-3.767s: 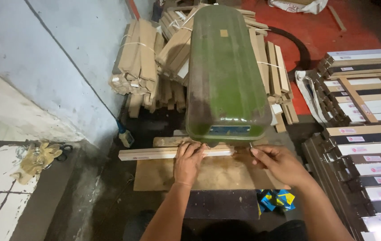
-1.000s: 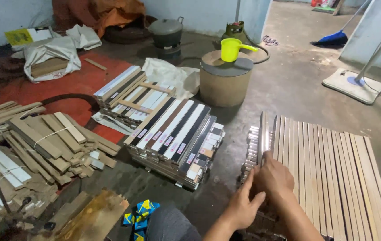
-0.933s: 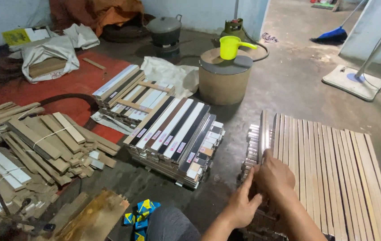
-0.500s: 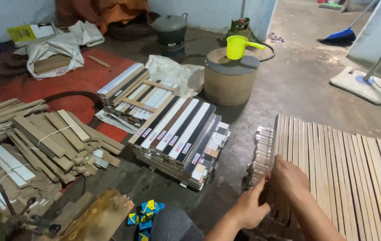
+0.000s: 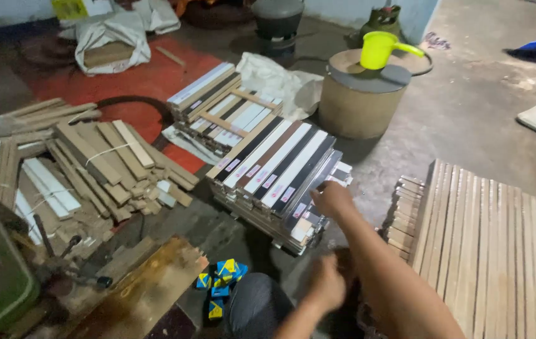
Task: The person is picking up wooden slats, aligning a white component on them, and then using an industrial press to secure them before stacking.
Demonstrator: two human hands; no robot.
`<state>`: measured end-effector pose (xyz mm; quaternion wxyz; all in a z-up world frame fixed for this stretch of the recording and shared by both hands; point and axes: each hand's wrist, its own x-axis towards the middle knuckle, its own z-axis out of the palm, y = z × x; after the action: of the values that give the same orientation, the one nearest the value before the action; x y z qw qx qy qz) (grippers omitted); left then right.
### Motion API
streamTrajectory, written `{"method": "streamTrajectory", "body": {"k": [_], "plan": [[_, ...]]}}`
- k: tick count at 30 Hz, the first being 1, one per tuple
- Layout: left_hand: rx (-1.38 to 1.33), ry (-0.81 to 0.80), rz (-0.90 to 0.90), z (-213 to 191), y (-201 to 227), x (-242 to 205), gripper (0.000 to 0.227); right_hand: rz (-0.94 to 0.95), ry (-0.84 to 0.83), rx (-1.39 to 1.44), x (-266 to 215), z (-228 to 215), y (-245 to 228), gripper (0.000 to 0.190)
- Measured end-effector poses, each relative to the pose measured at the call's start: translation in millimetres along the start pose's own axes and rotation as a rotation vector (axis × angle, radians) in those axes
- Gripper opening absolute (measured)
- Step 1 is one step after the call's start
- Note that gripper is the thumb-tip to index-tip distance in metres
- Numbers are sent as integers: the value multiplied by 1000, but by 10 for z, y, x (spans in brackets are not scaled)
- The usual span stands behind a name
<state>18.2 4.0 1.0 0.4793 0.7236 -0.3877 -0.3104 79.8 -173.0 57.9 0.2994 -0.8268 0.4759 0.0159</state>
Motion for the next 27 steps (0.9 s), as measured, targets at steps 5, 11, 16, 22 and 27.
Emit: {"method": "streamTrajectory", "body": {"k": [5,11,16,22,27], "plan": [[-297,326,-304,-464,-852,477,36,250,-65,325,600,1127,280,55],[-559,392,-580,-706,-1388,529,45,439,-15,435,781,1749,502,64],[-717,331,-582,-634,-1718,792,61,510,31,595,774,1568,347,58],[-666,211,-613,-746,-1452,799,63,607,-59,922,761,1336,334,44],[-805,278,-640,-635,-1334,937,84,480,103,1013,571,1462,374,41]]}}
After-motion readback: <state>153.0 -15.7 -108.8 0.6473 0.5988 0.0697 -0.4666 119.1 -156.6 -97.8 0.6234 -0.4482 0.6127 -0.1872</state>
